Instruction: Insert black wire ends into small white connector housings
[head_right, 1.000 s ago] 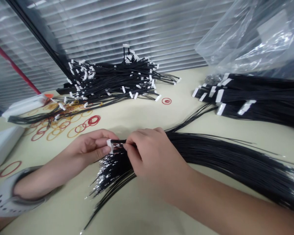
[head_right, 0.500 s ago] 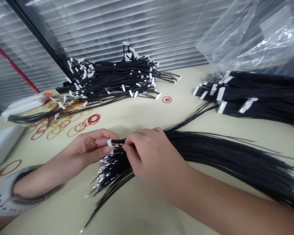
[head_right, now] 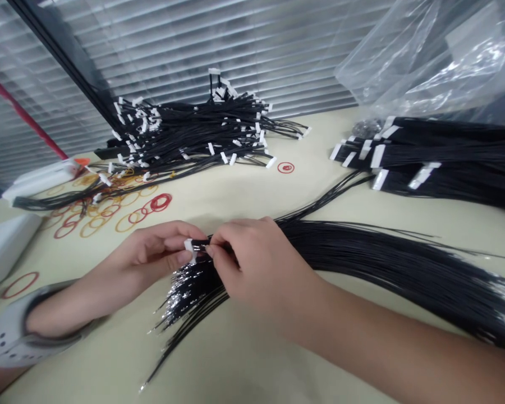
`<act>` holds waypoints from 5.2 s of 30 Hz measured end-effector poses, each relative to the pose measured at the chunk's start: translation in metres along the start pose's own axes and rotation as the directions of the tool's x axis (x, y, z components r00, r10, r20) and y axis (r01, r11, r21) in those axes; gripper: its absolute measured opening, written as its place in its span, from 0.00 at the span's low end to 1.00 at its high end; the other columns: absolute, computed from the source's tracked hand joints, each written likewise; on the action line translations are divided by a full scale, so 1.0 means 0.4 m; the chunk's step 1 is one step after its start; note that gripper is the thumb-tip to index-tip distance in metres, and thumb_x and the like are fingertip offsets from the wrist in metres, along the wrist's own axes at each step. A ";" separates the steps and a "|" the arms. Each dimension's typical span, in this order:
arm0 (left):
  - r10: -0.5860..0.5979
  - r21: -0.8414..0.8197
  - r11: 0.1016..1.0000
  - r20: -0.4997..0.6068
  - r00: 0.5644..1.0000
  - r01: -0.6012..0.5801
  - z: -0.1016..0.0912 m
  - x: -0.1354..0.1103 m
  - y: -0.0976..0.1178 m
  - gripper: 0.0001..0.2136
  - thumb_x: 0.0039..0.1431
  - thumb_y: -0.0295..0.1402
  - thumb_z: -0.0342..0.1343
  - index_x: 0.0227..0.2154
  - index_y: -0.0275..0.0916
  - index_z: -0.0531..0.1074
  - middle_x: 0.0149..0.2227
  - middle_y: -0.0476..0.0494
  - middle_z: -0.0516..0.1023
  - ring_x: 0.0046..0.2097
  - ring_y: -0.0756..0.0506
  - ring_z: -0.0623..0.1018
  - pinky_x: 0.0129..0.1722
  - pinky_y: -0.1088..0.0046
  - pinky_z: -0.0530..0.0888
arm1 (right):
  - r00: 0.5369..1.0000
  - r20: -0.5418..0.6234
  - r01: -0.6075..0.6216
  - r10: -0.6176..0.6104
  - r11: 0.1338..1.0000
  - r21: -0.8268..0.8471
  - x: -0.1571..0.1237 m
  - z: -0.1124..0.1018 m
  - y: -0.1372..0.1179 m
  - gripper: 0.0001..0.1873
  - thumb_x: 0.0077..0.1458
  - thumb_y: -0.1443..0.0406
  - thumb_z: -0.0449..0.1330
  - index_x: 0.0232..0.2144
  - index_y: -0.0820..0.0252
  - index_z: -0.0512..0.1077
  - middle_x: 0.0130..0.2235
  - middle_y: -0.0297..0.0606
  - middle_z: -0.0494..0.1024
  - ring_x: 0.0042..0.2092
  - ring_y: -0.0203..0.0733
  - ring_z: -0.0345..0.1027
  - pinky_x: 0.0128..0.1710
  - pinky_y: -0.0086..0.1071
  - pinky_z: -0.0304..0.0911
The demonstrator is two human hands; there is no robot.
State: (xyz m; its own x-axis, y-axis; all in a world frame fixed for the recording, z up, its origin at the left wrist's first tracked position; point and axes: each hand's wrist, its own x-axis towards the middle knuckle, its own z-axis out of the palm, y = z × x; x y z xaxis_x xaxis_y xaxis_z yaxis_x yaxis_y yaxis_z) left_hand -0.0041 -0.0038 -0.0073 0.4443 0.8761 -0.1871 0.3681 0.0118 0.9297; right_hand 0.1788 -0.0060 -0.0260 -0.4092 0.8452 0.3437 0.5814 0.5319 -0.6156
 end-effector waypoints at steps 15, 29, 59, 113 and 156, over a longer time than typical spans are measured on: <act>-0.021 -0.018 1.000 0.025 0.999 0.021 -0.003 0.001 -0.010 0.13 0.56 0.29 0.52 0.45 0.40 0.69 0.35 0.47 0.78 0.36 0.50 0.74 0.33 0.78 0.69 | 1.000 0.004 -0.006 0.006 1.000 -0.003 -0.003 0.003 -0.012 0.09 0.51 0.71 0.53 0.22 0.60 0.70 0.22 0.28 0.70 0.25 0.31 0.59 0.28 0.28 0.51; 0.002 -0.005 1.000 -0.026 1.000 -0.002 0.023 -0.004 0.007 0.09 0.55 0.27 0.52 0.39 0.40 0.71 0.35 0.47 0.78 0.39 0.48 0.76 0.36 0.76 0.71 | 0.995 -0.075 0.062 -0.067 0.996 -0.066 -0.022 0.032 -0.012 0.09 0.53 0.71 0.51 0.22 0.62 0.67 0.23 0.31 0.70 0.28 0.33 0.60 0.31 0.31 0.51; 0.021 -0.036 0.999 0.092 0.996 -0.018 -0.014 0.024 -0.007 0.04 0.55 0.27 0.53 0.34 0.36 0.71 0.27 0.50 0.73 0.28 0.55 0.70 0.26 0.82 0.64 | 0.988 0.148 -0.045 0.039 0.998 0.033 0.009 -0.028 0.029 0.07 0.53 0.67 0.52 0.24 0.59 0.66 0.21 0.26 0.68 0.20 0.27 0.54 0.20 0.24 0.49; 0.011 -0.107 0.994 0.074 0.997 -0.003 -0.023 0.031 -0.020 0.06 0.52 0.21 0.54 0.32 0.34 0.72 0.21 0.55 0.73 0.22 0.60 0.68 0.21 0.91 0.64 | 0.987 0.046 0.155 -0.156 0.988 0.025 0.003 -0.007 0.028 0.12 0.54 0.74 0.49 0.42 0.61 0.62 0.36 0.33 0.72 0.34 0.30 0.65 0.28 0.23 0.59; -0.021 -0.089 0.996 0.109 0.994 0.031 -0.021 0.030 -0.003 0.06 0.52 0.22 0.55 0.33 0.34 0.72 0.28 0.50 0.75 0.28 0.56 0.72 0.28 0.84 0.68 | 0.975 0.224 -0.039 0.000 0.984 0.173 -0.002 -0.039 0.019 0.15 0.53 0.72 0.48 0.43 0.53 0.54 0.28 0.29 0.67 0.27 0.32 0.61 0.26 0.26 0.57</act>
State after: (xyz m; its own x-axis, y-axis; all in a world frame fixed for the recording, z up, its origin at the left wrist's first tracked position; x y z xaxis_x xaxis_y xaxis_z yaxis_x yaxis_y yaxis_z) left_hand -0.0061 0.0108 -0.0080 0.5227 0.8181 -0.2398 0.3072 0.0816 0.9481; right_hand 0.1944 -0.0017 -0.0199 -0.5567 0.8118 0.1763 0.4669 0.4813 -0.7419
